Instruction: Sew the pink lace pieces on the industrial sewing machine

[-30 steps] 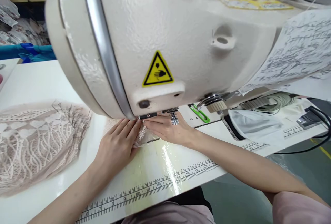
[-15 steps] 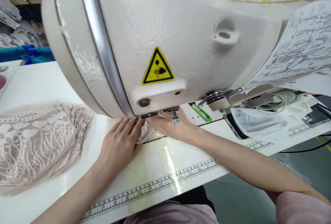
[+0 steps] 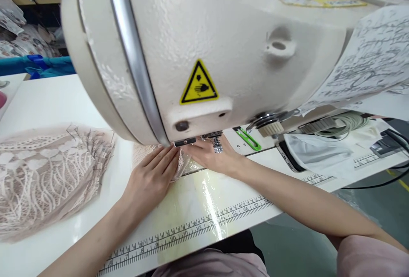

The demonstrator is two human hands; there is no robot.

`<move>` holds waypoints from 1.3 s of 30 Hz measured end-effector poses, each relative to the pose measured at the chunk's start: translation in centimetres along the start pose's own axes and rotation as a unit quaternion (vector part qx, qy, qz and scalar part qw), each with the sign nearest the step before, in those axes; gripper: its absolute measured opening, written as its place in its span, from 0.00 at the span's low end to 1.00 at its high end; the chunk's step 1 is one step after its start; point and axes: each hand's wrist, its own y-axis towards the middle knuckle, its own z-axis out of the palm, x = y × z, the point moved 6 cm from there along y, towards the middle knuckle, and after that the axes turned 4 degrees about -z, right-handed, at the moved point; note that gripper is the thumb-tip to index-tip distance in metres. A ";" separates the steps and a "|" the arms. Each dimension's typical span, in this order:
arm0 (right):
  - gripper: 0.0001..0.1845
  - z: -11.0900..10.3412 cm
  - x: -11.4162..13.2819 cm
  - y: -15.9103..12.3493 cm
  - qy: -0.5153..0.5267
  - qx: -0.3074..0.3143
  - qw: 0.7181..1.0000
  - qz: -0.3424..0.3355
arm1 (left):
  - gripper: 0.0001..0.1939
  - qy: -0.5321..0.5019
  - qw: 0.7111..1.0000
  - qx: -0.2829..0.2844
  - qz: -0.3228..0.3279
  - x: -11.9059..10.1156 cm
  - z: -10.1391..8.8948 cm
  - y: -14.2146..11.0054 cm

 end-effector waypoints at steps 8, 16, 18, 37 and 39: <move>0.16 -2.5 2.4 0.0 -0.206 -0.068 0.971 -0.096 | 0.18 -0.017 1.000 -0.015 -0.011 0.7 -0.4 -0.4; 0.14 -2.8 3.4 0.4 -0.181 -0.102 0.967 -0.149 | 0.22 -0.026 0.999 0.002 -0.048 1.5 -0.2 -0.8; 0.14 -2.7 3.6 0.4 -0.180 -0.122 0.963 -0.161 | 0.21 -0.024 0.998 0.002 -0.049 1.5 -0.1 -0.8; 0.11 -2.0 3.6 0.1 -0.121 -0.130 0.968 -0.175 | 0.21 -0.030 0.997 0.029 -0.068 1.5 0.1 -0.6; 0.11 -1.9 3.6 0.2 -0.124 -0.126 0.969 -0.172 | 0.21 -0.028 0.997 0.027 -0.069 1.5 0.1 -0.5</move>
